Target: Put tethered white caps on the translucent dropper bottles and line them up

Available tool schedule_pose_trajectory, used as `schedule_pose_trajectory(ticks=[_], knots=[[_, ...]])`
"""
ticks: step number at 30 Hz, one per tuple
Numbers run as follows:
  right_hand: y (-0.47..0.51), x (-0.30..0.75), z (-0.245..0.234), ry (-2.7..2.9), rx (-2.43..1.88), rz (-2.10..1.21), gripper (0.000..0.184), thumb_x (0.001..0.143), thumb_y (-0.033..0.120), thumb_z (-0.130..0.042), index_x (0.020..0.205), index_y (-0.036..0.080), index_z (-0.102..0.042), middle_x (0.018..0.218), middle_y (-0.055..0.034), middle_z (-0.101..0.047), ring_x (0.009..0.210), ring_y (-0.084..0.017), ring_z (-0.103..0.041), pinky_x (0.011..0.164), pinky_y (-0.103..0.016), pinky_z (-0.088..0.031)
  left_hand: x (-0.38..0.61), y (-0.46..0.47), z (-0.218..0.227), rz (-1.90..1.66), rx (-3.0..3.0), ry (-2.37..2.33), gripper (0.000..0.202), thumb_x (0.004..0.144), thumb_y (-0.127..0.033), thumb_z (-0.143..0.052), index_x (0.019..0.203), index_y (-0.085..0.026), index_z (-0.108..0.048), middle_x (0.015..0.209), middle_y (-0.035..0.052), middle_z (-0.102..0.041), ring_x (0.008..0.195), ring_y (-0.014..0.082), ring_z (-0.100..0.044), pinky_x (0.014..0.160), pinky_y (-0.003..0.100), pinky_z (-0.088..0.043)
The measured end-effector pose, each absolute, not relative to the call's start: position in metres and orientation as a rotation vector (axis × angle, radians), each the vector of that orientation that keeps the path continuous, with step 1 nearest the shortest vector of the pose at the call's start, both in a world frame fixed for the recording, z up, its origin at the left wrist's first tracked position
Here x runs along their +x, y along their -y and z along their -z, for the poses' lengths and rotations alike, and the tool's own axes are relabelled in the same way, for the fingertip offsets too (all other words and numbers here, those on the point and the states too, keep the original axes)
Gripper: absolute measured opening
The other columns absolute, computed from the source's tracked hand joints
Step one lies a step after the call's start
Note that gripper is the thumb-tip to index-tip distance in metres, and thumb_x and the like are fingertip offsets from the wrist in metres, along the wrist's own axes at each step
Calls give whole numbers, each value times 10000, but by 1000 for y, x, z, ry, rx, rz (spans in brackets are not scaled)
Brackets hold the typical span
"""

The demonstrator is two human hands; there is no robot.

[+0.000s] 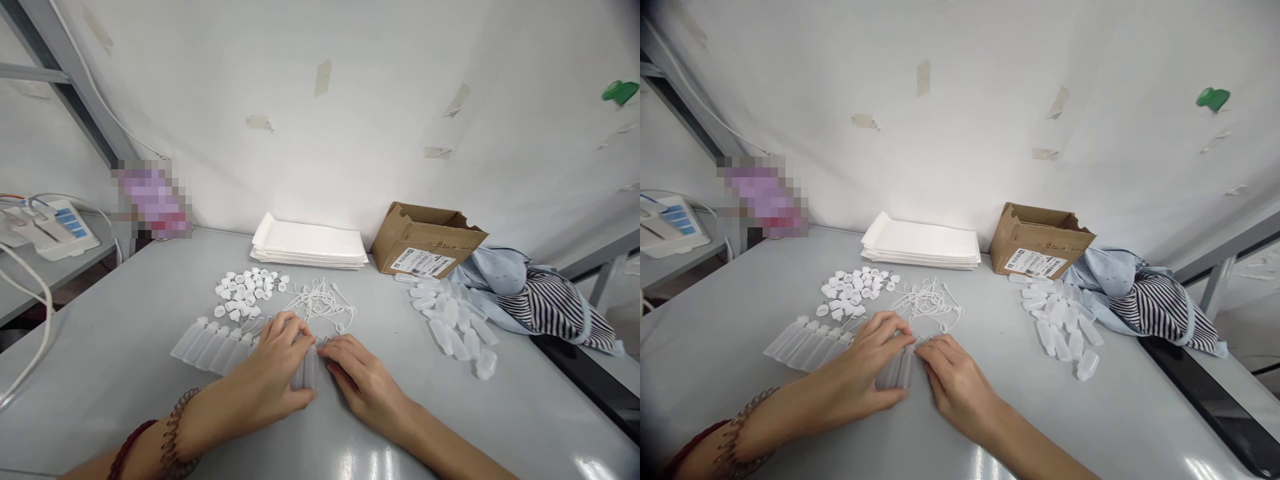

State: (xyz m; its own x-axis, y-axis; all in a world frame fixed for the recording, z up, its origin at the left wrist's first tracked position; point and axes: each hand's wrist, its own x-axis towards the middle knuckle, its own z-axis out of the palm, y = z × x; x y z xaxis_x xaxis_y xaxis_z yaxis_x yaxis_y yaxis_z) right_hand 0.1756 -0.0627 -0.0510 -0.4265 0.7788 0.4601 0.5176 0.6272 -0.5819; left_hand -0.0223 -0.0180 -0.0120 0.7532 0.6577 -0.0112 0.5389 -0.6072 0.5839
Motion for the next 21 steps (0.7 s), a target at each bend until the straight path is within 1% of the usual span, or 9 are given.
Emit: schedule_pose_trajectory(ticks=[3,6,10,15,21], knots=[[63,175,51,2128,-1021,-461,375,918,36,-393,1203,231,-539,1029,-77,-664,970,-207,-600,827,-385,-564,-22,18,12,-274,2375,-892,339,728,-187,-645,1054,-187,-551,1142,88,-475,1165,300,-360,1005,494,-355],[63,176,51,2126,-1033,-459,366,910,34,-401,1191,225,-539,1031,-79,-658,982,-205,-598,840,-382,-563,-22,17,13,-251,2374,-896,337,726,-193,-654,1049,-177,-561,1191,102,-471,1215,310,-337,1035,501,-339],[63,176,51,2117,-1027,-477,362,904,30,-410,1196,213,-520,1090,-93,-635,1025,-199,-586,870,-372,-554,-22,16,12,-206,2373,-903,352,730,-197,-657,1068,-158,-567,1241,122,-462,1274,321,-296,1069,517,-307],[64,175,48,2138,-984,-496,384,907,27,-396,1225,212,-504,1128,-102,-625,1063,-205,-583,891,-382,-548,-22,18,10,-169,2381,-918,337,742,-216,-661,1061,-152,-573,1270,129,-467,1299,328,-290,1087,525,-293],[65,175,48,2134,-957,-480,357,909,36,-410,1202,211,-516,1093,-94,-642,1030,-198,-593,873,-367,-552,-22,18,7,-160,2384,-919,331,737,-234,-682,1046,-173,-582,1285,125,-486,1316,345,-293,1085,541,-299]])
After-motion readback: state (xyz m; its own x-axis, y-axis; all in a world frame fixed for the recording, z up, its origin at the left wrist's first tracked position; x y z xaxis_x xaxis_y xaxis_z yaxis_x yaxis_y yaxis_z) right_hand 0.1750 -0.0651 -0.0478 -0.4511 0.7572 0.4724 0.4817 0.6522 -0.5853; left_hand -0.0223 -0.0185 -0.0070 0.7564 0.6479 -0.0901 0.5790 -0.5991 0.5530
